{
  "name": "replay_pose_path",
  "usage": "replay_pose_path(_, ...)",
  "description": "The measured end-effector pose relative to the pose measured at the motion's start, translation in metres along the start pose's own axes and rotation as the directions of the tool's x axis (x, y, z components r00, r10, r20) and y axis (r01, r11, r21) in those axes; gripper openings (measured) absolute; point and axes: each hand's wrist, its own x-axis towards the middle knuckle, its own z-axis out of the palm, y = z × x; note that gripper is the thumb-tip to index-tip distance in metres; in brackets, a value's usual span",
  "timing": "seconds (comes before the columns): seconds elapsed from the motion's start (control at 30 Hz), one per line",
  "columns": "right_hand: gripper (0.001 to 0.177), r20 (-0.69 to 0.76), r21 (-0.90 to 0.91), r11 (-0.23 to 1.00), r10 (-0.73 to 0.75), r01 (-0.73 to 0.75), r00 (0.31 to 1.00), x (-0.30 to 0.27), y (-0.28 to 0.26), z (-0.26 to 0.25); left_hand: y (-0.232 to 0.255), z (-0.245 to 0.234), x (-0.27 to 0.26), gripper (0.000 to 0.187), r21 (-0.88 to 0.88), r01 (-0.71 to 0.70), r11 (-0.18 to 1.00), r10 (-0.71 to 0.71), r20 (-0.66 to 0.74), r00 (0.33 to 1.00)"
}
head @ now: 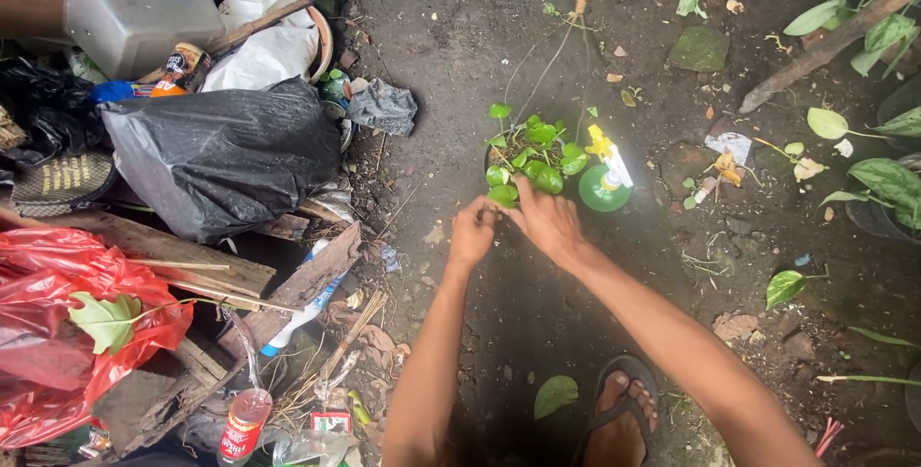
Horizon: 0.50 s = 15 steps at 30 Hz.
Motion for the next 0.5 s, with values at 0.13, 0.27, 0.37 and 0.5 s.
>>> replay_pose_path(0.13,0.021,-0.086,0.147,0.989,-0.017,0.03,0.996,0.013,0.011,0.009,0.015,-0.013,-0.004,0.019,-0.06,0.042,0.997,-0.044,-0.023,0.999)
replay_pose_path(0.27,0.019,-0.099,0.237,0.959,0.181,-0.154,0.978,0.015,0.018,0.007,0.017,-0.014,0.001,0.021,-0.083,0.044,0.996,-0.052,-0.098,0.994)
replay_pose_path(0.37,0.023,-0.074,0.217,0.957,0.213,-0.192,0.974,0.014,0.017,0.006,0.013,-0.008,0.01,0.023,-0.064,0.01,0.998,-0.016,-0.095,0.995)
replay_pose_path(0.5,0.024,-0.085,0.272,0.955,0.142,-0.114,0.986,0.01,0.018,0.013,0.016,-0.005,0.014,0.019,-0.036,-0.032,0.999,0.026,-0.168,0.985)
